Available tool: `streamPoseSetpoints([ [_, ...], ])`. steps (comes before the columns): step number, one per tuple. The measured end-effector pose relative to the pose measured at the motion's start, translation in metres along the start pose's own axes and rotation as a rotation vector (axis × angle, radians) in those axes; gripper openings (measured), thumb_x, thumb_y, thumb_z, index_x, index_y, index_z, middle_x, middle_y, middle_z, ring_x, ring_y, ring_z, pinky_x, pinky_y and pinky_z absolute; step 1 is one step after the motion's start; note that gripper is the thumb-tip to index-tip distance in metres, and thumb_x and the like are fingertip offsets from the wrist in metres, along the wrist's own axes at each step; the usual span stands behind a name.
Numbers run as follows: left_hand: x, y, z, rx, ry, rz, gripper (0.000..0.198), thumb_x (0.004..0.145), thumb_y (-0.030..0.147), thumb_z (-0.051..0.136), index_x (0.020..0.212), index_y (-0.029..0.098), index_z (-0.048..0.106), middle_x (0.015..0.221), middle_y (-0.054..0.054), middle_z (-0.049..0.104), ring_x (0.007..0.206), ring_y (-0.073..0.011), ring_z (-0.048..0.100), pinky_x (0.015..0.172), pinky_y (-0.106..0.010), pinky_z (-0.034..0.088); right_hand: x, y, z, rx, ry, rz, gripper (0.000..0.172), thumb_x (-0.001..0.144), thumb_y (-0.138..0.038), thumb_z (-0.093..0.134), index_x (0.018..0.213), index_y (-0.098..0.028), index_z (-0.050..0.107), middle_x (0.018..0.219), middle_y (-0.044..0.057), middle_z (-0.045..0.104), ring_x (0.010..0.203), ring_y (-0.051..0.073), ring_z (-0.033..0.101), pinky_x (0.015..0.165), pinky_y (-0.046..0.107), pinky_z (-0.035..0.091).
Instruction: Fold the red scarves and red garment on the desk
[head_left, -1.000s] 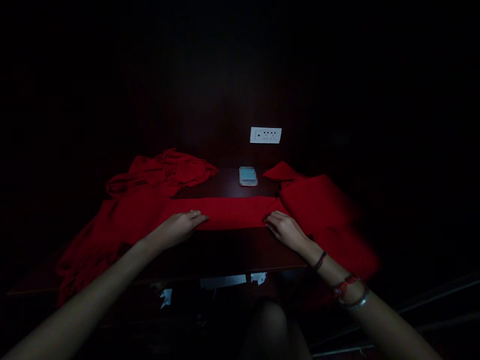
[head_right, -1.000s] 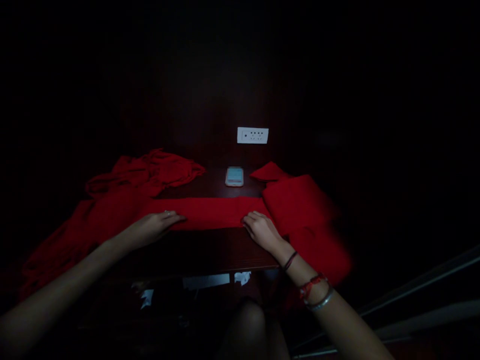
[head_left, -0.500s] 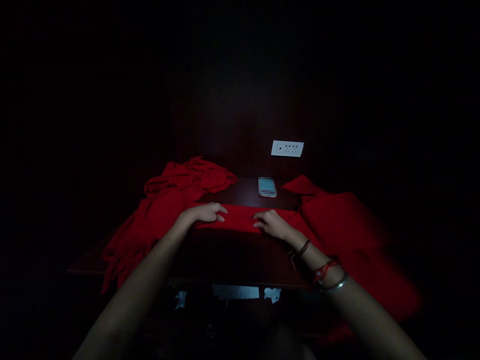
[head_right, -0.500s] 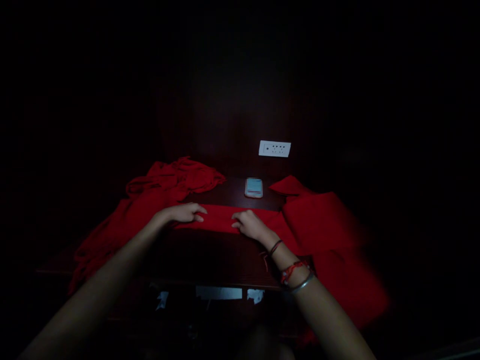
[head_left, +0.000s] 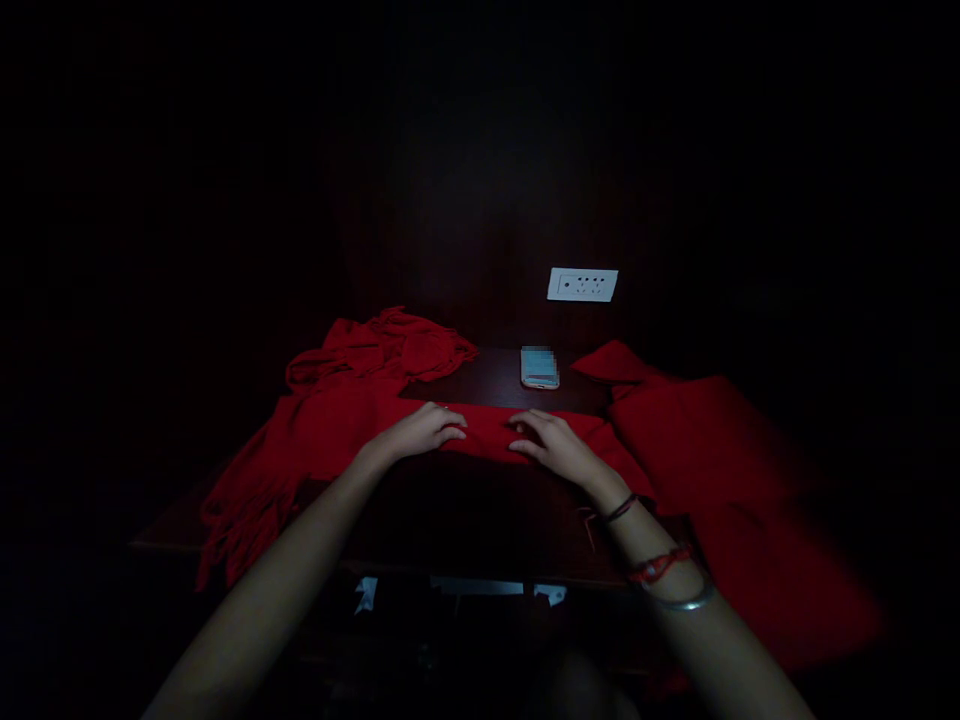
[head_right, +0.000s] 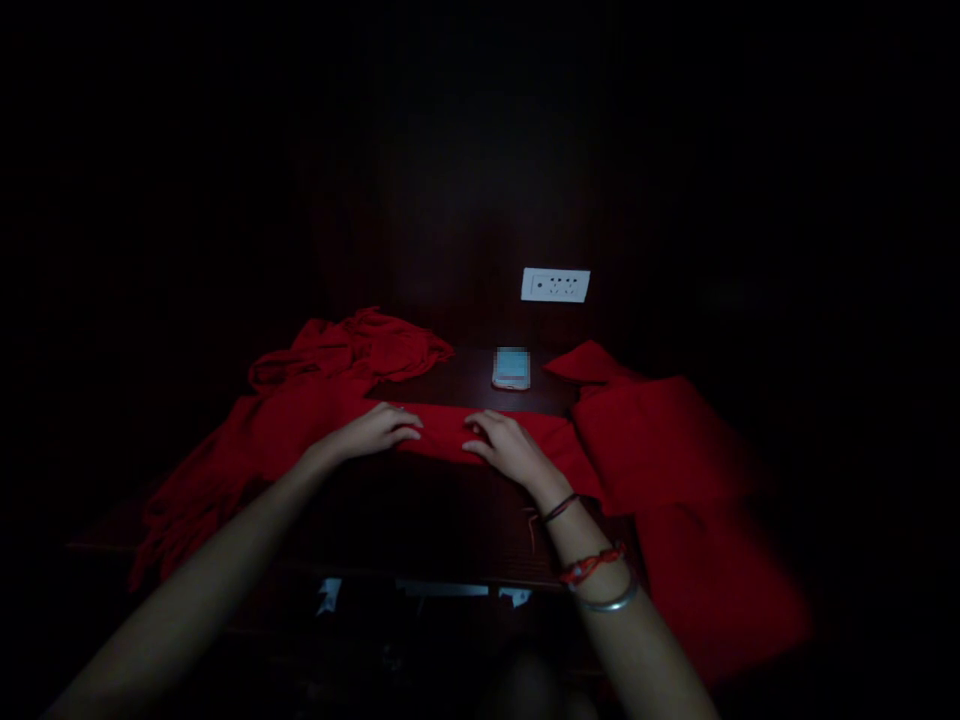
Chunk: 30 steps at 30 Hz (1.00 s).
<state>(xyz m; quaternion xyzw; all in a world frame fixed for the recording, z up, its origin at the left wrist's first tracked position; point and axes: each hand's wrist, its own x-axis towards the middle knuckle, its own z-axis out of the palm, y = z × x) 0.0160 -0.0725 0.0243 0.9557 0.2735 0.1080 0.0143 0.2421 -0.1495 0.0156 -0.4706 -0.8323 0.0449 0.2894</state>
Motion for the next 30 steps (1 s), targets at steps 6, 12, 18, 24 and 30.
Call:
streamPoseSetpoints([
  [6, 0.001, 0.014, -0.003, 0.058, 0.051, 0.068, 0.029, 0.086, 0.031, 0.031, 0.087, 0.018, 0.057, 0.083, -0.002, 0.061, 0.077, -0.0112, 0.053, 0.073, -0.02, 0.036, 0.007, -0.005, 0.018, -0.007, 0.008, -0.021, 0.03, 0.069, -0.018, 0.058, 0.098, -0.018, 0.051, 0.09, 0.005, 0.056, 0.08, 0.014, 0.052, 0.071, 0.025, 0.041],
  [12, -0.001, 0.007, -0.004, 0.099, 0.06, 0.059, 0.03, 0.086, 0.031, 0.03, 0.084, 0.017, 0.057, 0.081, -0.003, 0.06, 0.077, -0.012, 0.053, 0.072, -0.021, 0.037, 0.01, -0.004, 0.017, 0.063, 0.097, 0.099, 0.021, 0.071, -0.015, 0.055, 0.092, -0.014, 0.055, 0.072, 0.004, 0.06, 0.066, 0.012, 0.054, 0.063, 0.022, 0.04],
  [18, -0.002, 0.006, -0.006, 0.108, 0.055, 0.042, 0.031, 0.086, 0.032, 0.029, 0.079, 0.017, 0.056, 0.076, -0.003, 0.058, 0.071, -0.0119, 0.053, 0.068, -0.021, 0.038, 0.007, -0.007, 0.011, 0.038, 0.053, 0.054, 0.013, 0.076, -0.02, 0.05, 0.085, -0.015, 0.057, 0.082, 0.006, 0.06, 0.076, 0.013, 0.054, 0.069, 0.024, 0.04],
  [24, -0.002, 0.005, -0.003, 0.1, 0.079, 0.012, 0.03, 0.086, 0.03, 0.029, 0.081, 0.017, 0.054, 0.078, -0.003, 0.058, 0.074, -0.0125, 0.052, 0.07, -0.022, 0.038, 0.005, -0.006, 0.013, 0.015, 0.031, 0.093, 0.024, 0.068, -0.017, 0.059, 0.091, -0.014, 0.055, 0.084, 0.006, 0.06, 0.078, 0.014, 0.054, 0.069, 0.024, 0.04],
  [30, 0.0, 0.015, -0.001, 0.013, 0.194, 0.026, 0.024, 0.082, 0.031, 0.039, 0.098, 0.017, 0.05, 0.093, -0.004, 0.054, 0.083, -0.0137, 0.05, 0.073, -0.022, 0.038, 0.004, -0.011, 0.01, -0.003, 0.017, 0.104, 0.012, 0.077, -0.017, 0.046, 0.084, -0.014, 0.056, 0.073, 0.006, 0.062, 0.067, 0.013, 0.056, 0.06, 0.021, 0.038],
])
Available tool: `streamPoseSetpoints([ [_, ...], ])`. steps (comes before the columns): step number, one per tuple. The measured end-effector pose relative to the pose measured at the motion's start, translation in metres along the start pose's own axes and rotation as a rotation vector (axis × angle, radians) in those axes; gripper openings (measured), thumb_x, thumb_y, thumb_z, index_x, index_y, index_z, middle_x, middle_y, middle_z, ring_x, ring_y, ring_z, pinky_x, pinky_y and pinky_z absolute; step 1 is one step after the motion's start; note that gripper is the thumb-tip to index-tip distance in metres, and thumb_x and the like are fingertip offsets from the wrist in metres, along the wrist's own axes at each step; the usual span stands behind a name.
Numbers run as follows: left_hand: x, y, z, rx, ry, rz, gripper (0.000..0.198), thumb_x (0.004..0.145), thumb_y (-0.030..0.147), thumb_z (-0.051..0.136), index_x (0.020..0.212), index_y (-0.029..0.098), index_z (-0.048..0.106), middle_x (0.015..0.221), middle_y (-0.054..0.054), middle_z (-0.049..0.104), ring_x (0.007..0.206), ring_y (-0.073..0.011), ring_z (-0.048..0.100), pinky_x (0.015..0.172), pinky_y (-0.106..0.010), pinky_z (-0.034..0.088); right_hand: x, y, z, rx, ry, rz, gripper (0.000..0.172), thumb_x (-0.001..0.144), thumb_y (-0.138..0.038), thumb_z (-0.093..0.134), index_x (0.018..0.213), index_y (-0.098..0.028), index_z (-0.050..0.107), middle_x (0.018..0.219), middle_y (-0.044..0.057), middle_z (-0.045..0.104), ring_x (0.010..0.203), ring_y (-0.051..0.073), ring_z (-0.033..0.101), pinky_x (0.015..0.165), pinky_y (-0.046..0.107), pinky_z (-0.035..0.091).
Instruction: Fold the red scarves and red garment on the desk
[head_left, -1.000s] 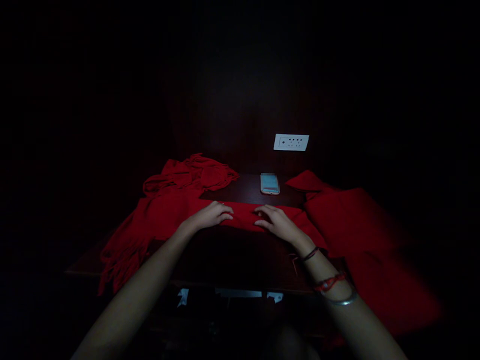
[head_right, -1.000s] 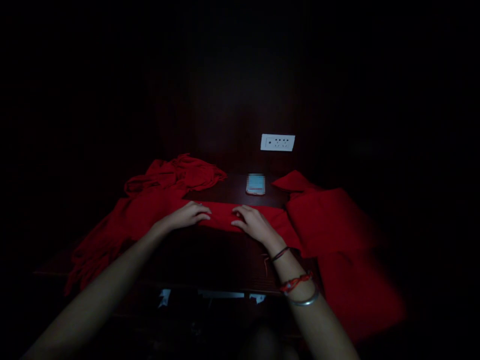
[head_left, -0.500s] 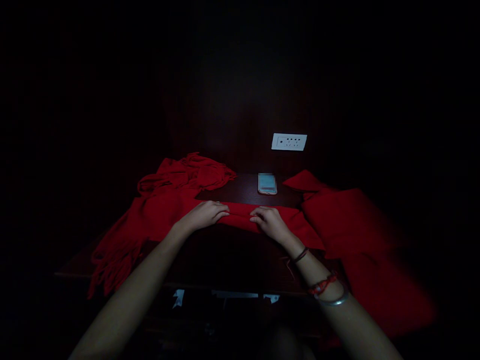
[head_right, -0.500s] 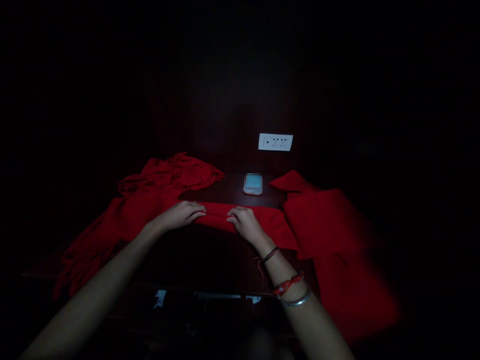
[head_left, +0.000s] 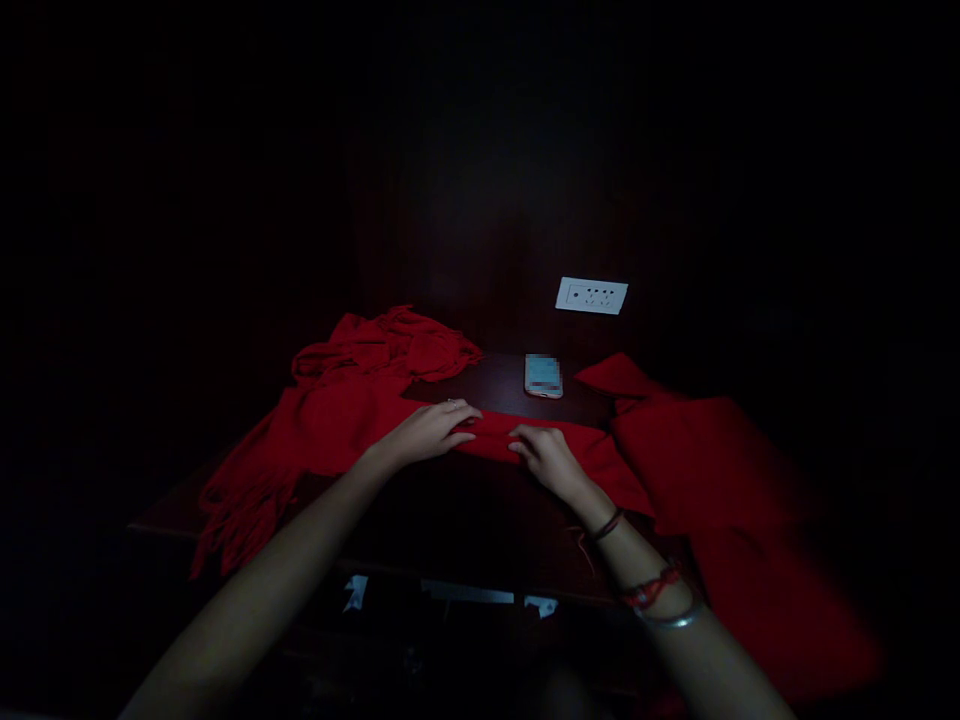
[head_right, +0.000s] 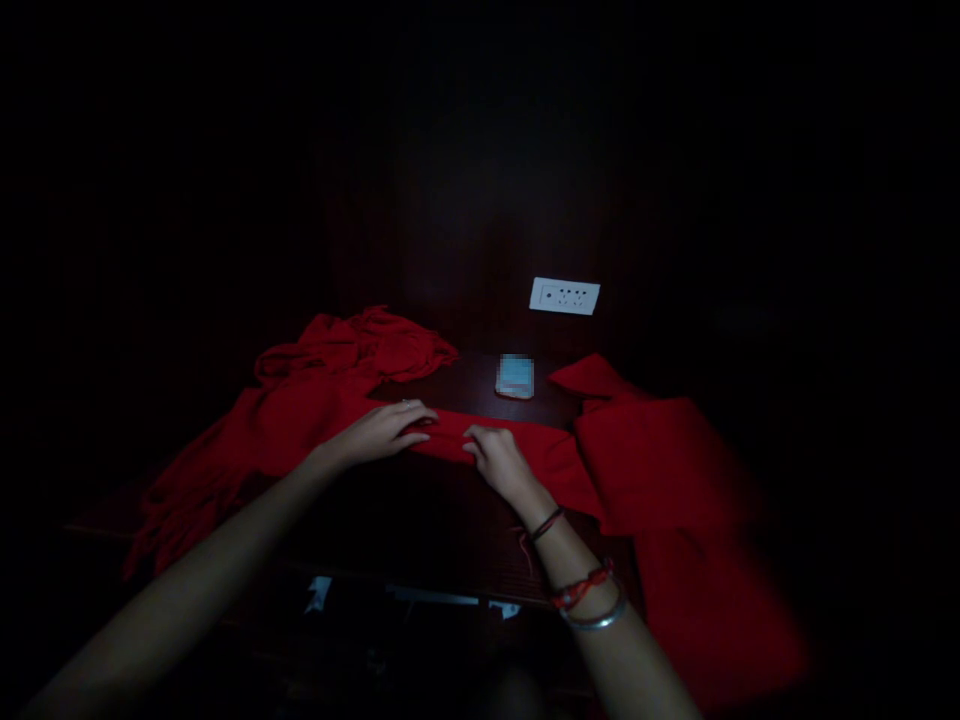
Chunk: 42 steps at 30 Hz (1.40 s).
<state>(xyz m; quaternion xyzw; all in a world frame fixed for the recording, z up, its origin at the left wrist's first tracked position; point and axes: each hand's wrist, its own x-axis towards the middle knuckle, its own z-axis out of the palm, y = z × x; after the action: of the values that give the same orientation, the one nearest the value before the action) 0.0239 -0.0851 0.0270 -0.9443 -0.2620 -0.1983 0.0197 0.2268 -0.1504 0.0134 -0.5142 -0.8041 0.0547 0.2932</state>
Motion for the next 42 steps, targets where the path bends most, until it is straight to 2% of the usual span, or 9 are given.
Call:
streamPoseSetpoints([
  [5, 0.006, 0.004, 0.01, -0.076, 0.01, 0.038, 0.021, 0.084, 0.026, 0.037, 0.088, 0.017, 0.055, 0.084, -0.002, 0.056, 0.079, -0.0126, 0.051, 0.074, -0.021, 0.037, 0.001, 0.001, -0.001, 0.068, 0.008, 0.024, 0.011, 0.076, -0.019, 0.048, 0.083, -0.014, 0.055, 0.073, 0.004, 0.061, 0.066, 0.011, 0.055, 0.06, 0.019, 0.038],
  [9, 0.007, 0.003, 0.015, -0.104, 0.029, 0.061, 0.021, 0.084, 0.026, 0.037, 0.085, 0.016, 0.055, 0.081, -0.002, 0.056, 0.078, -0.0121, 0.05, 0.073, -0.021, 0.037, 0.004, 0.002, 0.001, 0.066, 0.043, -0.022, 0.019, 0.072, -0.026, 0.055, 0.087, -0.014, 0.056, 0.08, 0.005, 0.059, 0.072, 0.012, 0.053, 0.066, 0.02, 0.039],
  [12, 0.007, 0.006, 0.012, -0.08, 0.005, 0.09, 0.021, 0.084, 0.026, 0.036, 0.084, 0.015, 0.055, 0.081, -0.002, 0.056, 0.077, -0.0118, 0.05, 0.072, -0.02, 0.037, 0.005, 0.001, 0.005, -0.016, 0.001, -0.078, 0.014, 0.076, -0.023, 0.049, 0.084, -0.015, 0.058, 0.08, 0.005, 0.059, 0.074, 0.012, 0.053, 0.068, 0.021, 0.038],
  [16, 0.002, 0.004, 0.001, 0.038, -0.054, 0.069, 0.02, 0.084, 0.025, 0.036, 0.085, 0.017, 0.054, 0.081, -0.002, 0.055, 0.075, -0.0123, 0.051, 0.07, -0.021, 0.037, 0.005, 0.002, 0.006, -0.109, 0.004, -0.042, 0.015, 0.079, -0.022, 0.044, 0.078, -0.015, 0.058, 0.075, 0.005, 0.058, 0.07, 0.011, 0.052, 0.065, 0.02, 0.037],
  [21, -0.026, -0.014, -0.013, 0.258, -0.144, -0.063, 0.021, 0.082, 0.018, 0.033, 0.09, 0.019, 0.053, 0.085, -0.003, 0.055, 0.076, -0.0142, 0.052, 0.064, -0.022, 0.039, 0.003, 0.005, 0.001, -0.154, -0.025, -0.01, 0.014, 0.079, -0.021, 0.043, 0.075, -0.016, 0.056, 0.075, 0.004, 0.057, 0.069, 0.011, 0.052, 0.063, 0.019, 0.036],
  [28, -0.071, -0.034, -0.035, 0.478, -0.19, -0.319, 0.03, 0.074, 0.009, 0.036, 0.098, 0.02, 0.05, 0.096, -0.007, 0.052, 0.081, -0.0166, 0.053, 0.064, -0.024, 0.041, 0.005, 0.009, -0.001, -0.248, -0.013, 0.112, 0.011, 0.077, -0.019, 0.044, 0.078, -0.017, 0.055, 0.08, 0.004, 0.059, 0.072, 0.013, 0.053, 0.062, 0.019, 0.035],
  [33, -0.079, -0.054, -0.069, 0.524, -0.276, -0.366, 0.028, 0.074, 0.012, 0.035, 0.097, 0.02, 0.05, 0.089, -0.006, 0.056, 0.079, -0.0177, 0.055, 0.063, -0.025, 0.042, 0.004, 0.016, -0.001, -0.291, 0.028, 0.225, 0.013, 0.078, -0.019, 0.043, 0.08, -0.017, 0.056, 0.084, 0.006, 0.061, 0.076, 0.014, 0.054, 0.064, 0.02, 0.035],
  [38, -0.088, -0.08, -0.092, 0.599, -0.295, -0.567, 0.029, 0.074, 0.017, 0.035, 0.098, 0.02, 0.052, 0.092, -0.008, 0.057, 0.079, -0.0209, 0.056, 0.06, -0.027, 0.043, 0.008, 0.025, 0.001, -0.251, 0.017, 0.282, 0.014, 0.077, -0.022, 0.044, 0.079, -0.017, 0.057, 0.083, 0.006, 0.062, 0.077, 0.014, 0.055, 0.065, 0.02, 0.035],
  [42, -0.081, -0.087, -0.108, 0.635, -0.256, -0.699, 0.03, 0.075, 0.018, 0.035, 0.097, 0.018, 0.055, 0.091, -0.011, 0.057, 0.078, -0.0231, 0.057, 0.059, -0.029, 0.044, 0.011, 0.024, 0.001, -0.183, 0.032, 0.264, 0.015, 0.077, -0.024, 0.045, 0.078, -0.017, 0.058, 0.08, 0.005, 0.062, 0.075, 0.015, 0.055, 0.063, 0.02, 0.035],
])
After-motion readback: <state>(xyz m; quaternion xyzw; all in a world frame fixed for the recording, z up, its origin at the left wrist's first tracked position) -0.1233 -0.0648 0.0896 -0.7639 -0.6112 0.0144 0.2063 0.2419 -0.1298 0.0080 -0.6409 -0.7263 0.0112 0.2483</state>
